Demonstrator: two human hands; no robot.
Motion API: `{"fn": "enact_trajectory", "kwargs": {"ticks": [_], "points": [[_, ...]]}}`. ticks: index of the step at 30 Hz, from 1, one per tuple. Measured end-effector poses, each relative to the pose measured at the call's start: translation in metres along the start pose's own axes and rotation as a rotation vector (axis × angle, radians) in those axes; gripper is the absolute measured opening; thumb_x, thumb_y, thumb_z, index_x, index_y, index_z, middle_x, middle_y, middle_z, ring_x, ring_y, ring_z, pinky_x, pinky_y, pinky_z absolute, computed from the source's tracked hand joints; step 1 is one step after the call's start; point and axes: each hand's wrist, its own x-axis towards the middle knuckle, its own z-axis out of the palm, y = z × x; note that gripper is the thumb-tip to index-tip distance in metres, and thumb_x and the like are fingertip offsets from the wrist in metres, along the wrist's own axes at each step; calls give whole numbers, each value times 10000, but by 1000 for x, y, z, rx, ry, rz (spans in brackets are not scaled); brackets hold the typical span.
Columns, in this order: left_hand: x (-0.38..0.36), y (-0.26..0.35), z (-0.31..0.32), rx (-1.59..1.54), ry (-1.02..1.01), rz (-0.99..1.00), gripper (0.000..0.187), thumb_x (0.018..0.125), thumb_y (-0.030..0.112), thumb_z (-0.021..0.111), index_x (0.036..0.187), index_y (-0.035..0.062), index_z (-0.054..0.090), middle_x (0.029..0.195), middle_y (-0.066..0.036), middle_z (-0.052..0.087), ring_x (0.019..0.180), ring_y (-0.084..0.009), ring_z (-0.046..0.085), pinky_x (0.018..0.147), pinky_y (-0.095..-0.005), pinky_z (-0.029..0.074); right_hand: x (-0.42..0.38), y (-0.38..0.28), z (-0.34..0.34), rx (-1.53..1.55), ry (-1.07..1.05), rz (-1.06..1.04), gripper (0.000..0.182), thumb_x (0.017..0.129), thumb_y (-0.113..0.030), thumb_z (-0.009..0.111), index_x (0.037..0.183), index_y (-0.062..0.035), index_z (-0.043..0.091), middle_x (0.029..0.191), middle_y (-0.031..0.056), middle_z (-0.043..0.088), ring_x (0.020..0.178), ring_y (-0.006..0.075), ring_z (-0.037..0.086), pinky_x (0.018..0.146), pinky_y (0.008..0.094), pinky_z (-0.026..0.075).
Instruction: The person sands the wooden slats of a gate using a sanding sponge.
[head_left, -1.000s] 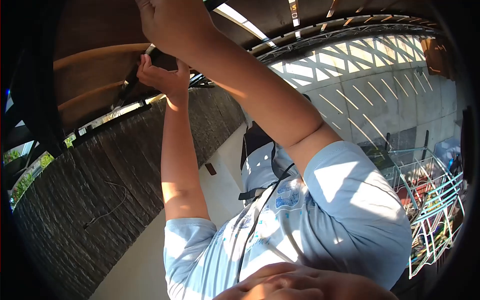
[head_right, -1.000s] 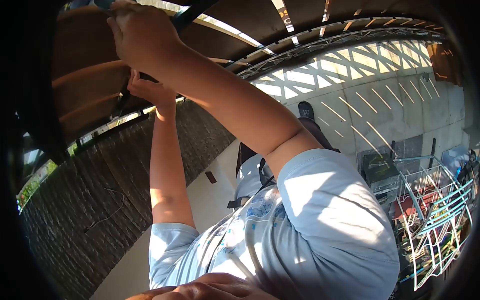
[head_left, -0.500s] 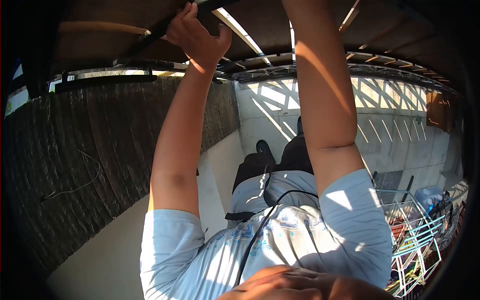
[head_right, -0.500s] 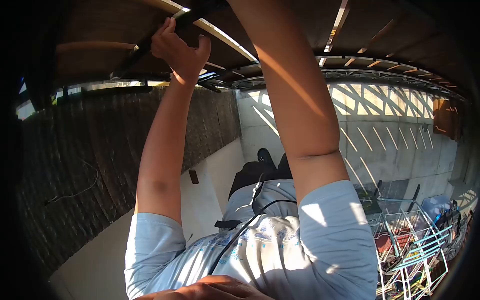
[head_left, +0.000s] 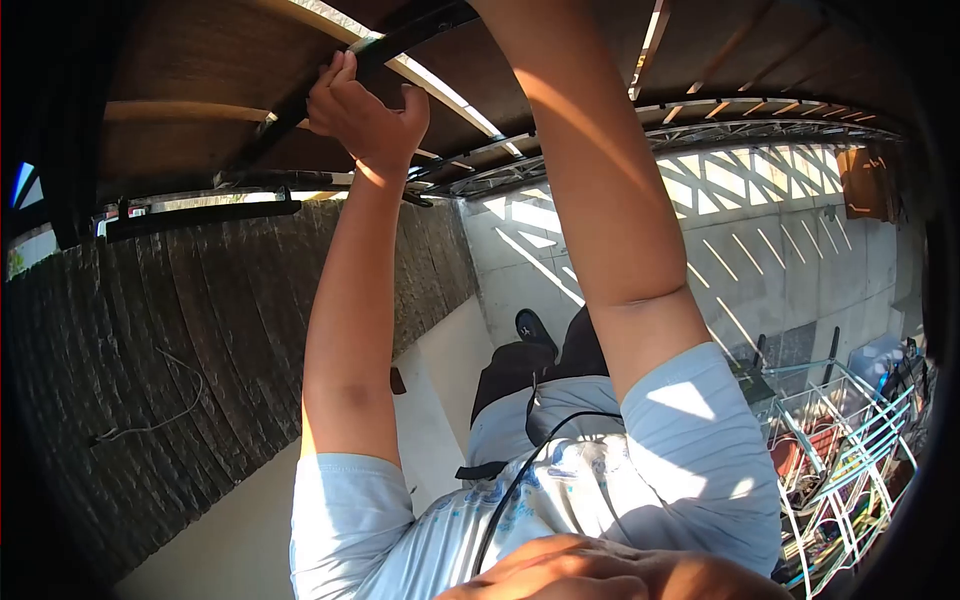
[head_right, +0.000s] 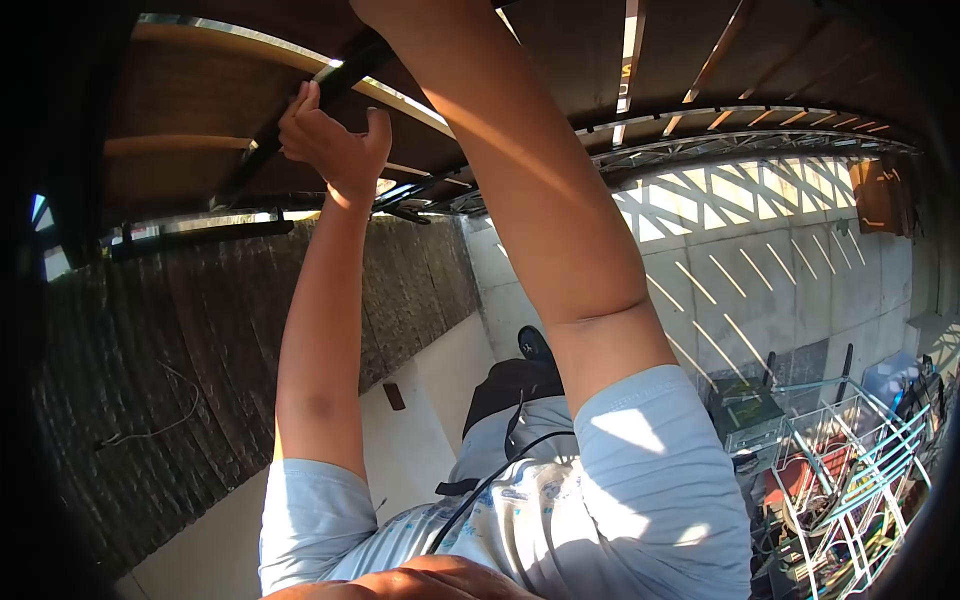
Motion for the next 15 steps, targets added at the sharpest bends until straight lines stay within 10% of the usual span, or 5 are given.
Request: {"fn": "enact_trajectory", "kwargs": {"ticks": [15], "points": [[3,8,0,104,-67,9,702,659,267,751,1263,9,504,1280,-179,528,1226,-368,485,1004,-530,313,2,3,15,-41,-173,198,360,1054,-222,518,863,40,674,783,248,679,700,401,697,617,460,553]]}}
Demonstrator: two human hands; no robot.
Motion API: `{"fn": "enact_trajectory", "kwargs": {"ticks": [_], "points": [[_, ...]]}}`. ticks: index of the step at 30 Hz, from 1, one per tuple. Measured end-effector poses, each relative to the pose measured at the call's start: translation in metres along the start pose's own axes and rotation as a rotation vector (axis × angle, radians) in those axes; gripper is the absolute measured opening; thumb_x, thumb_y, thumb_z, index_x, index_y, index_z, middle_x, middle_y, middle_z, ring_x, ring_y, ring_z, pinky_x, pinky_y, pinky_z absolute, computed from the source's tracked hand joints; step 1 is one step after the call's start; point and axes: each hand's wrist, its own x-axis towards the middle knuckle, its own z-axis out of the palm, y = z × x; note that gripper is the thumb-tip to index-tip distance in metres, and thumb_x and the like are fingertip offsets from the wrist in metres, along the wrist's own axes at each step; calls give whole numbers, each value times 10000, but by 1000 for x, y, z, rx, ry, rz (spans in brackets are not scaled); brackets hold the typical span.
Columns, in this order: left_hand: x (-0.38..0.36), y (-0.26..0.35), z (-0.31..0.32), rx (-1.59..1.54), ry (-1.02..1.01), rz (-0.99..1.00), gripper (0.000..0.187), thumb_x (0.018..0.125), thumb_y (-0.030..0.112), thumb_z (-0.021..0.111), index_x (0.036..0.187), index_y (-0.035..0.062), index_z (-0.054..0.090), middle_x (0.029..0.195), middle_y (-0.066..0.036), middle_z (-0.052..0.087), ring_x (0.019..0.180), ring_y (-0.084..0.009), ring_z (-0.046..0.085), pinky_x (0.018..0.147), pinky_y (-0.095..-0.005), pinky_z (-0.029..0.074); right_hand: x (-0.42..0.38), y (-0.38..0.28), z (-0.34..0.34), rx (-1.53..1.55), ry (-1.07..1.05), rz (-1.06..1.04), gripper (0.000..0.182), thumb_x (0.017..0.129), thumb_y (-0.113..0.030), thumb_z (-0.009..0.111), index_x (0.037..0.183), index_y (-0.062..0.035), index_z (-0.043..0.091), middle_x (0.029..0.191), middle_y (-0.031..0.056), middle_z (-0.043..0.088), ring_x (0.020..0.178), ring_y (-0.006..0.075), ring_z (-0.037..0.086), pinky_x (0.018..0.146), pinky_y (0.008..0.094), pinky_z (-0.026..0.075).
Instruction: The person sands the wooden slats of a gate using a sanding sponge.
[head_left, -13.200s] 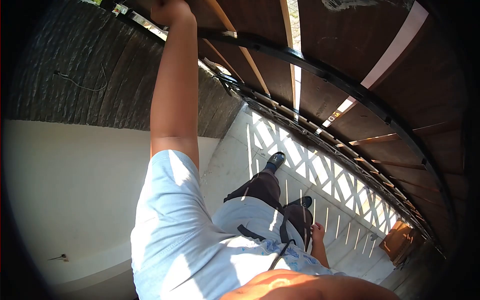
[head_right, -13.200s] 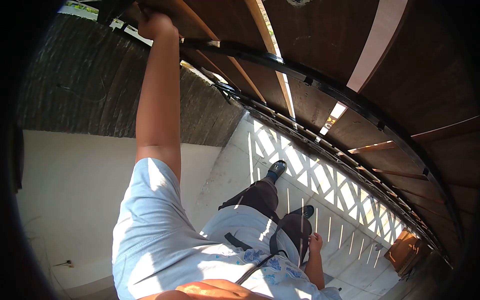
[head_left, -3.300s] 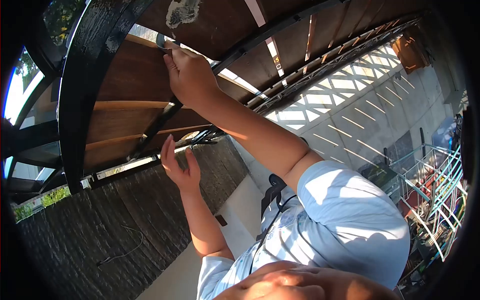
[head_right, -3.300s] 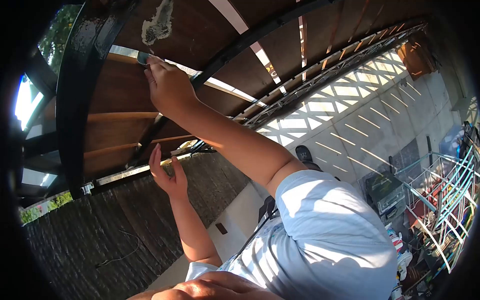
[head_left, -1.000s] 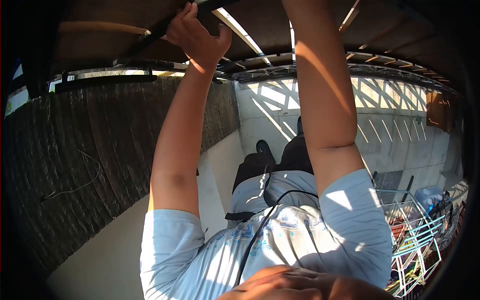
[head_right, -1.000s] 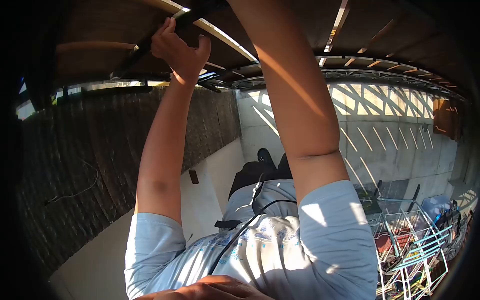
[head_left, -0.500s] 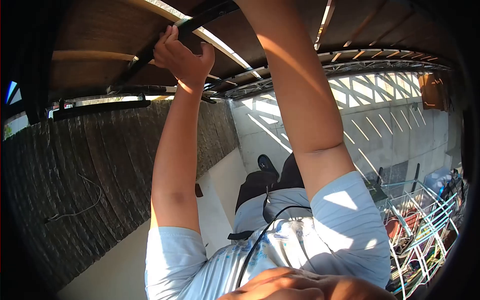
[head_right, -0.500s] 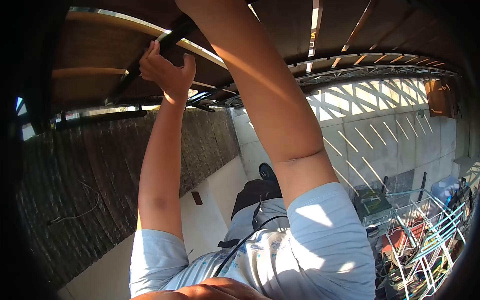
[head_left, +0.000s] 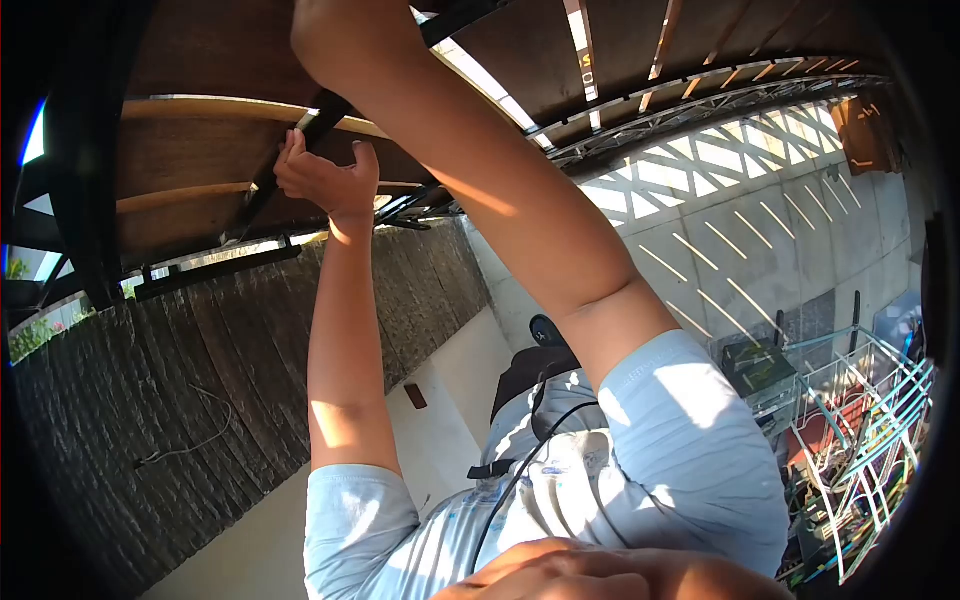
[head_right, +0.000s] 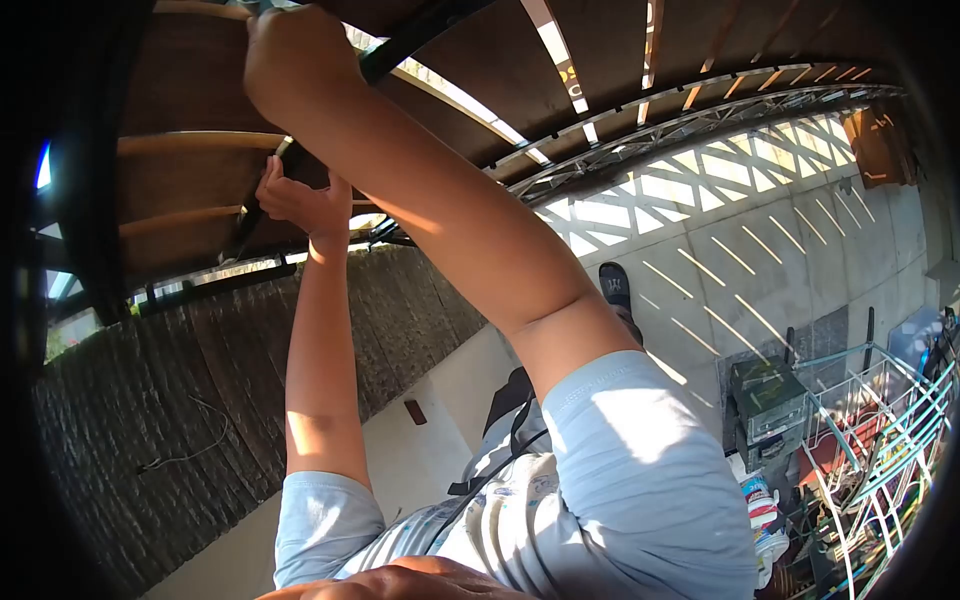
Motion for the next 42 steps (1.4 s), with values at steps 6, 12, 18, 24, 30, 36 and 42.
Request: {"fn": "enact_trajectory", "kwargs": {"ticks": [6,12,18,24,30,36,42], "points": [[2,-8,4,10,-21,37,687,761,389,786,1237,-13,498,1228,-186,513,1196,-366,501,999,-530,322,-15,14,2,63,61,-50,368,1048,-237,533,784,-18,664,662,149,660,569,317,672,571,415,558],[-4,-17,17,19,-370,-355,603,799,432,822,1090,-36,577,1206,-203,551,1132,-369,534,980,-527,364,12,-28,6,-31,14,-30,301,1019,-229,572,1097,44,672,972,199,717,813,313,737,701,398,599],[-1,-4,8,-18,-77,-21,604,801,455,824,1045,-38,575,1142,-191,574,1072,-349,555,944,-508,390,-8,0,-6,166,11,-33,377,1015,-204,591,1297,43,628,1061,167,680,1016,306,680,822,408,597],[-4,-3,8,-31,-128,-68,609,803,478,826,1001,-40,573,1078,-178,597,1012,-329,575,908,-490,416,1,-18,2,85,94,3,489,992,-373,652,1190,74,632,1038,213,676,1031,359,661,911,450,539],[8,-13,10,-33,-412,-311,619,805,501,829,956,-41,571,1014,-166,619,952,-309,595,872,-471,442,-7,8,6,320,27,-11,369,996,-294,649,1143,44,645,993,200,691,910,371,685,835,444,561],[3,-1,9,-42,4,20,774,819,507,825,1234,-33,459,1273,-159,480,1243,-319,448,1065,-491,288,-34,32,7,262,125,89,308,1009,-207,616,1181,44,667,1103,203,719,1016,369,703,880,447,575],[-51,-96,71,230,-432,-469,777,818,582,798,1185,-29,488,1194,-173,509,1166,-329,491,1011,-514,362,18,-31,27,267,343,-139,323,977,-166,639,1208,60,658,1157,207,719,1097,380,677,965,441,546]]}}
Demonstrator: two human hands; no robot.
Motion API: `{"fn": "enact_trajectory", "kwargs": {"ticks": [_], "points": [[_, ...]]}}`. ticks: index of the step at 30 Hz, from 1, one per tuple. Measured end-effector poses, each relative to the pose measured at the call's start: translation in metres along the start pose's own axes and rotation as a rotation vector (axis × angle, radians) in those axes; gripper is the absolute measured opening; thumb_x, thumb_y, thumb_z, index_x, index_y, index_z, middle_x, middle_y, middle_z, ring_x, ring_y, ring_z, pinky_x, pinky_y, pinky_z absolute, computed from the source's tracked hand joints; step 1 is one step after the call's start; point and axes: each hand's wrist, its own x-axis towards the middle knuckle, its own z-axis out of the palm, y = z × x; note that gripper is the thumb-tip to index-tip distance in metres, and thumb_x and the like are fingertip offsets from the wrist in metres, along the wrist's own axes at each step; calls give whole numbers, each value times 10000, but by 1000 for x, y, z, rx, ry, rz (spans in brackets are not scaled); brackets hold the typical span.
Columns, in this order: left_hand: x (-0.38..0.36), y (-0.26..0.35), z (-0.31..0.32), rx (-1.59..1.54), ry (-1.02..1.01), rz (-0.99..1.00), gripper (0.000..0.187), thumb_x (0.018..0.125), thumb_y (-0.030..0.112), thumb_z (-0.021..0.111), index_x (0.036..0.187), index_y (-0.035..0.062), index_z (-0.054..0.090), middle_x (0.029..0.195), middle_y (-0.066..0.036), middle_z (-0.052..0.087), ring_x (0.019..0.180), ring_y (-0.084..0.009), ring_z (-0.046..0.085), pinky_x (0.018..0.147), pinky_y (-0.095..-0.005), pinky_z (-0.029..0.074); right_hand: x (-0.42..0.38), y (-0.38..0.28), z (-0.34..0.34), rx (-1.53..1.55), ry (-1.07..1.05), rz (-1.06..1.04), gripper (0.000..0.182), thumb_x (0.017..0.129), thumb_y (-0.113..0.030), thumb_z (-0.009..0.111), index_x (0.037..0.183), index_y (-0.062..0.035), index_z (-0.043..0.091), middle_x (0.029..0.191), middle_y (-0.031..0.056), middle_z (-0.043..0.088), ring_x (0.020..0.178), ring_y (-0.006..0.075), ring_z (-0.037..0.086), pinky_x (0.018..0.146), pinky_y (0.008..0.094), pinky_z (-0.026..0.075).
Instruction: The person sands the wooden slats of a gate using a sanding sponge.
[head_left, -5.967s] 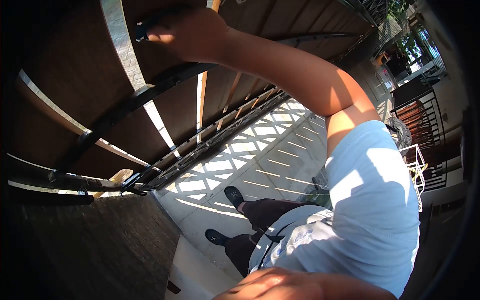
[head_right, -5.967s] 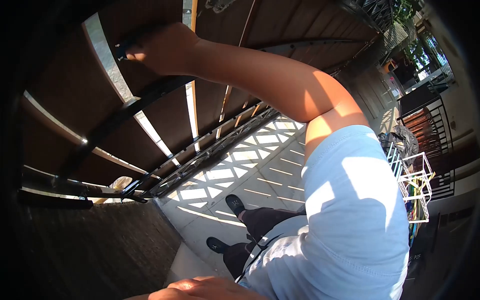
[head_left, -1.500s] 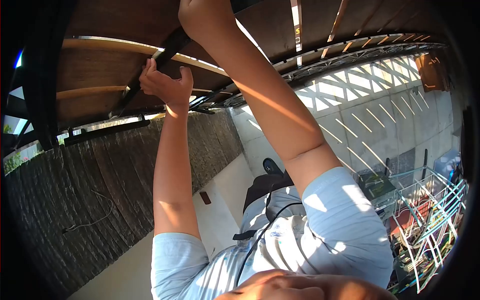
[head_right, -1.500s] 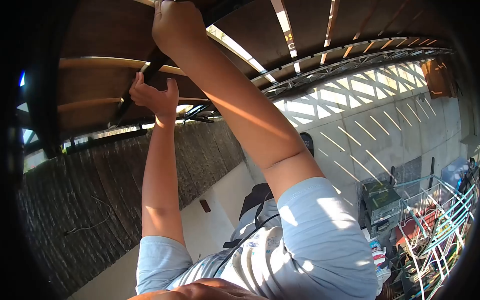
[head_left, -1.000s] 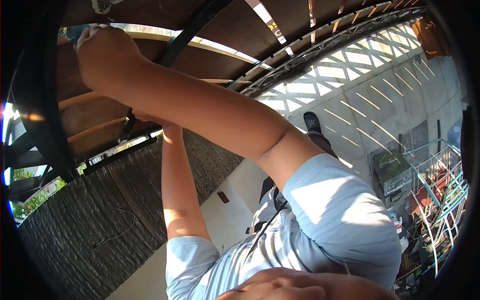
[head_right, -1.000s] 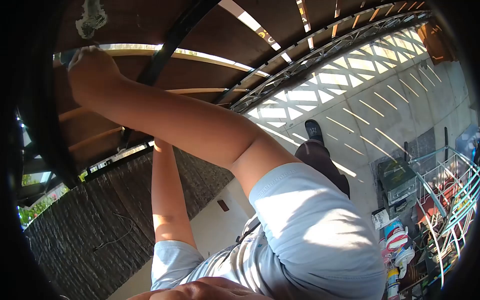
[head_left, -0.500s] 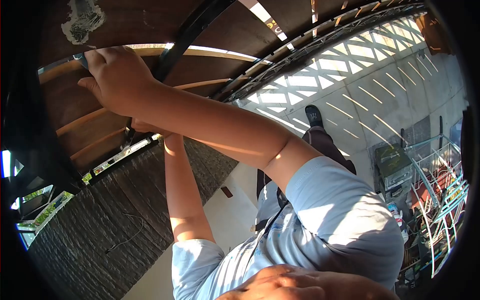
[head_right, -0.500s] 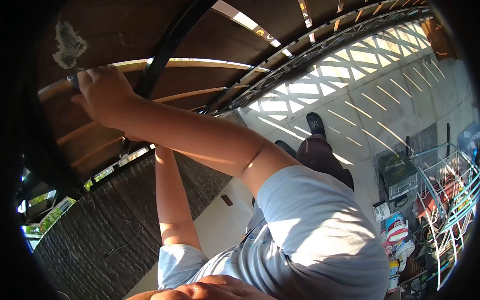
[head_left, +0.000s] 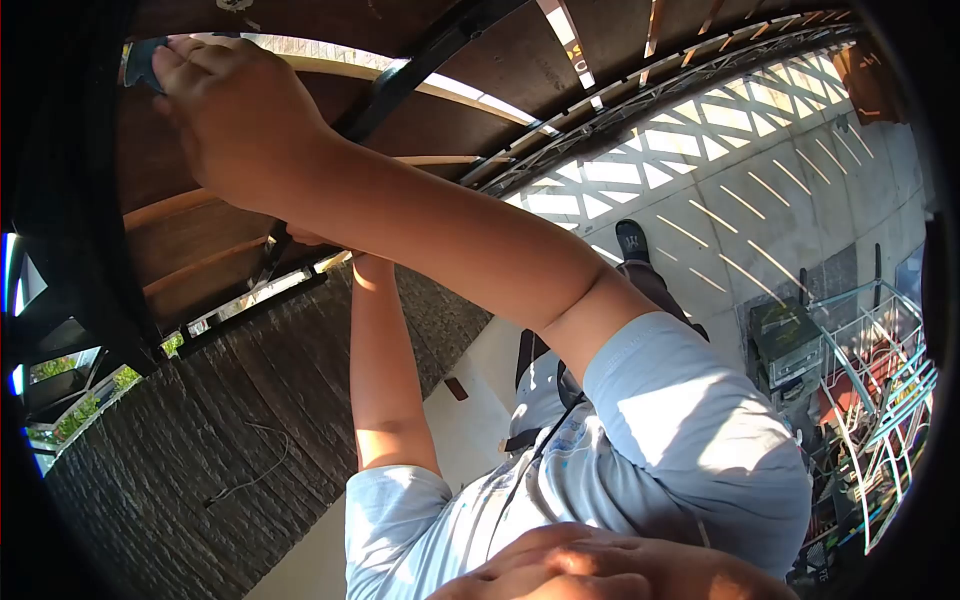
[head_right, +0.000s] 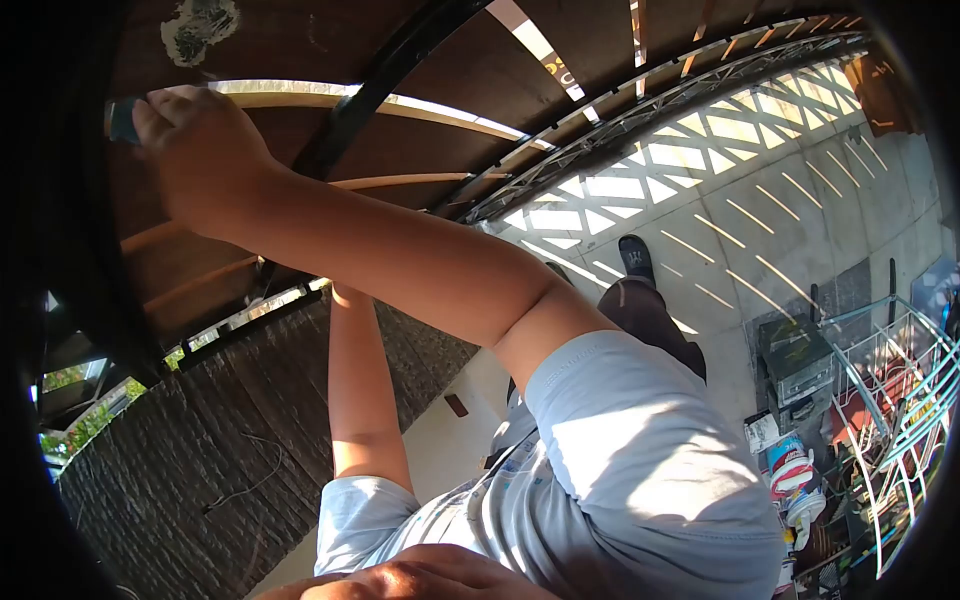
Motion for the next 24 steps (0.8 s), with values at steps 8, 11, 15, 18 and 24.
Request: {"fn": "enact_trajectory", "kwargs": {"ticks": [8,11,15,18,24], "points": [[-22,65,-67,-203,304,364,608,902,401,779,1204,-42,492,1194,-170,520,1196,-325,504,1012,-510,375,-14,20,-29,-46,-184,135,296,1001,-180,613,1190,45,648,1154,222,717,1051,369,706,913,424,581],[10,39,-98,-304,-259,177,692,857,488,794,1179,-36,476,1192,-168,504,1209,-334,493,1029,-517,340,-2,0,-9,-84,-25,-16,302,998,-173,618,1201,49,645,1174,236,710,1048,374,710,928,418,582],[-24,81,-83,-295,437,445,792,795,586,799,1156,-32,458,1188,-169,486,1189,-356,501,1023,-529,307,-23,27,-34,73,-156,21,324,997,-203,618,1229,22,647,1269,241,680,1226,368,641,1030,431,532],[-22,79,-84,-243,459,448,768,801,565,793,1160,-29,467,1211,-179,491,1182,-365,502,989,-538,331,-26,31,-51,-11,-302,256,358,1001,-207,601,1262,36,635,1280,245,673,1250,363,627,1045,432,519],[11,51,-69,-206,-137,-60,752,802,523,799,1190,-33,473,1223,-186,493,1183,-368,500,977,-538,334,5,-4,2,-127,39,-140,270,1030,-196,564,1169,25,631,1133,215,719,1048,338,711,906,411,587]]}}
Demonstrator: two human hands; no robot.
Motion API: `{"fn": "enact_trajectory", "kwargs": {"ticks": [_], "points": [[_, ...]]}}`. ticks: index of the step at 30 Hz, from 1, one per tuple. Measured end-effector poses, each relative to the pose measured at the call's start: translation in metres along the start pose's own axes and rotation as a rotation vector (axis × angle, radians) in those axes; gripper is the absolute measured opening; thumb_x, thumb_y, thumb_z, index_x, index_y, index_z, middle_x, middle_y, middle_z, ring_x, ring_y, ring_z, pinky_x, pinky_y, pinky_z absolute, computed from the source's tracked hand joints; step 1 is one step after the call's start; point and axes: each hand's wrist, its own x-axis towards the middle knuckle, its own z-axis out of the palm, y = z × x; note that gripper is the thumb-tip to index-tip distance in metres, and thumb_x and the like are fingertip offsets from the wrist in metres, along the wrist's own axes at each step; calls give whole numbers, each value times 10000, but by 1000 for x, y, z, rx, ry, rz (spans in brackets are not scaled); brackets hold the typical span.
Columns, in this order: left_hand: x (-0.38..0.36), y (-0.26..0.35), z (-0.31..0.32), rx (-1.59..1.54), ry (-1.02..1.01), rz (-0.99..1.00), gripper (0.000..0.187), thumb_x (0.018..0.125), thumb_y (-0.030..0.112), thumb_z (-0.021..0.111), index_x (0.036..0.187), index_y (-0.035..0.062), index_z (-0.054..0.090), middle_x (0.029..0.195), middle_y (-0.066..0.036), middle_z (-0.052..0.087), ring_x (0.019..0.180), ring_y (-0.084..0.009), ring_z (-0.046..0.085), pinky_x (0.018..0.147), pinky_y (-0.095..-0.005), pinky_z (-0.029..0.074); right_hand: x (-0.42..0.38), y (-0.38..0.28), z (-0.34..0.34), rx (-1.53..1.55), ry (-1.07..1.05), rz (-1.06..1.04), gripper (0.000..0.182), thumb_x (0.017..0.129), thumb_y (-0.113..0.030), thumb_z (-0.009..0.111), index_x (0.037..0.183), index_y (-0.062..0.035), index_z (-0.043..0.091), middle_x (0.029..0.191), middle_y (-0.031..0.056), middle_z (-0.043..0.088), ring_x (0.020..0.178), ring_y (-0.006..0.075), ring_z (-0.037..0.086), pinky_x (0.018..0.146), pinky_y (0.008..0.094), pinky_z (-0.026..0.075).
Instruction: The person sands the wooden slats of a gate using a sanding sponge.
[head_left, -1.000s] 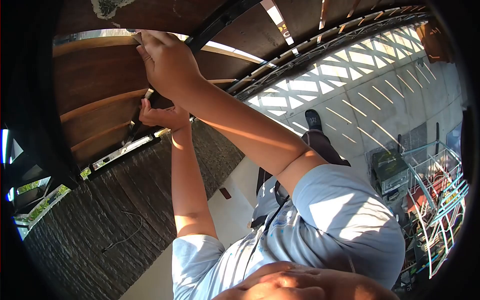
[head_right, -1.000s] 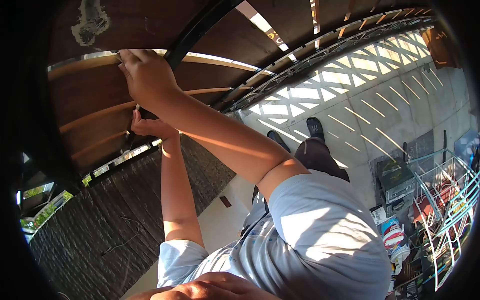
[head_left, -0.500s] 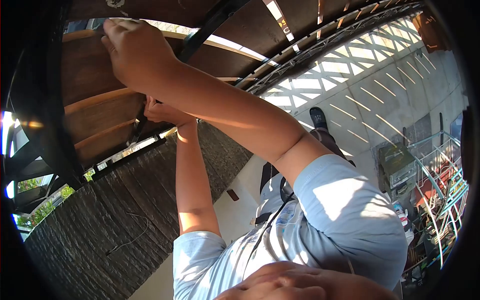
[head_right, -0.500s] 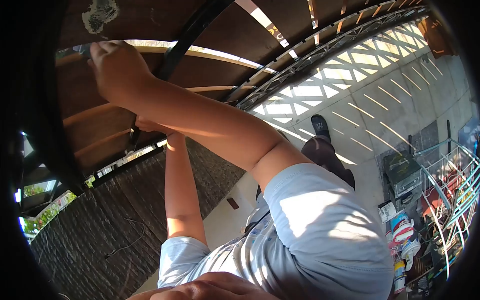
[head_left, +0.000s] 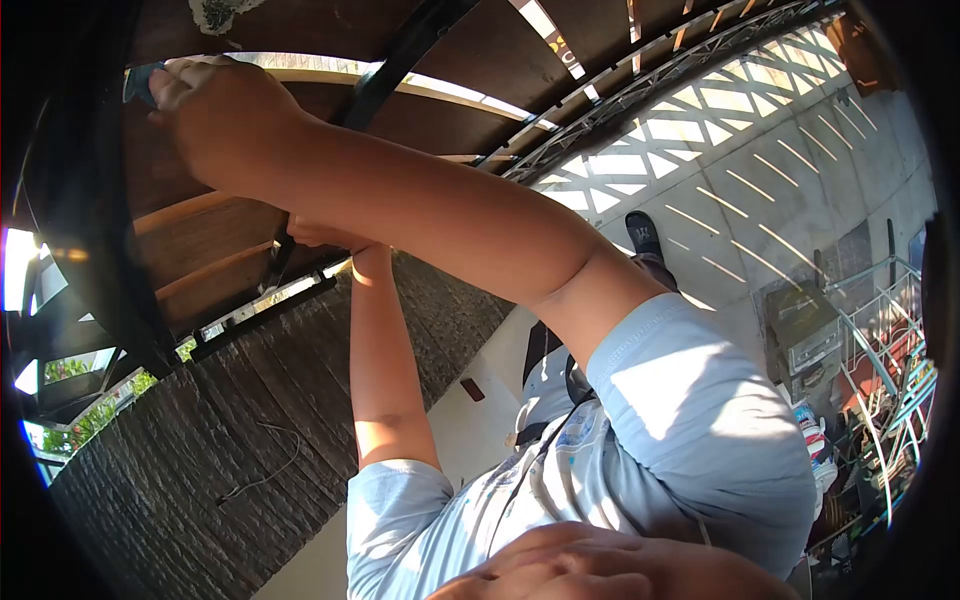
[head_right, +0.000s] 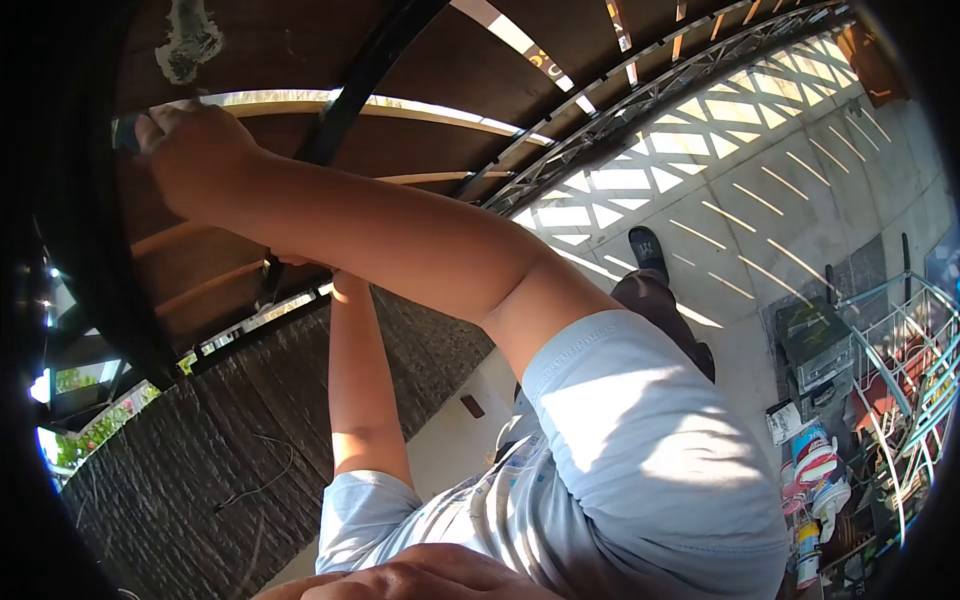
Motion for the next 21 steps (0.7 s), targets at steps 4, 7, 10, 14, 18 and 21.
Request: {"fn": "enact_trajectory", "kwargs": {"ticks": [4,7,10,14,18,21], "points": [[-43,41,-11,48,466,465,645,855,424,785,1204,-45,513,1218,-176,555,1136,-323,576,927,-491,415,-25,35,-56,84,-434,295,275,1028,-197,572,1153,44,617,1155,244,709,1066,349,709,920,402,588],[-40,42,-6,76,613,550,656,845,431,794,1199,-44,511,1213,-173,556,1133,-319,572,929,-492,413,-22,33,-52,37,-595,465,311,1027,-212,584,1187,53,614,1191,250,704,1090,353,707,932,399,587],[-19,11,17,-74,393,373,742,776,479,828,1183,-28,471,1224,-187,493,1175,-359,492,975,-554,316,-10,11,-16,8,-200,119,307,1031,-226,584,1202,27,618,1179,225,711,1076,360,707,897,429,588],[-29,18,7,-94,297,311,742,752,451,842,1181,-25,469,1220,-181,494,1175,-365,488,994,-544,311,-18,27,-41,88,-226,151,308,1030,-213,585,1224,23,620,1171,232,709,1035,374,716,860,447,591],[-35,35,0,-10,593,530,701,755,457,849,1134,-23,505,1180,-180,535,1104,-349,529,983,-521,345,-34,50,-60,31,-500,384,316,1024,-204,597,1235,30,623,1143,232,716,993,381,724,836,444,598],[-31,22,10,63,484,476,715,767,473,844,1152,-20,499,1183,-173,528,1081,-333,530,968,-505,351,-13,35,-48,132,-481,275,314,1019,-206,605,1237,20,623,1131,216,721,981,379,724,825,445,597]]}}
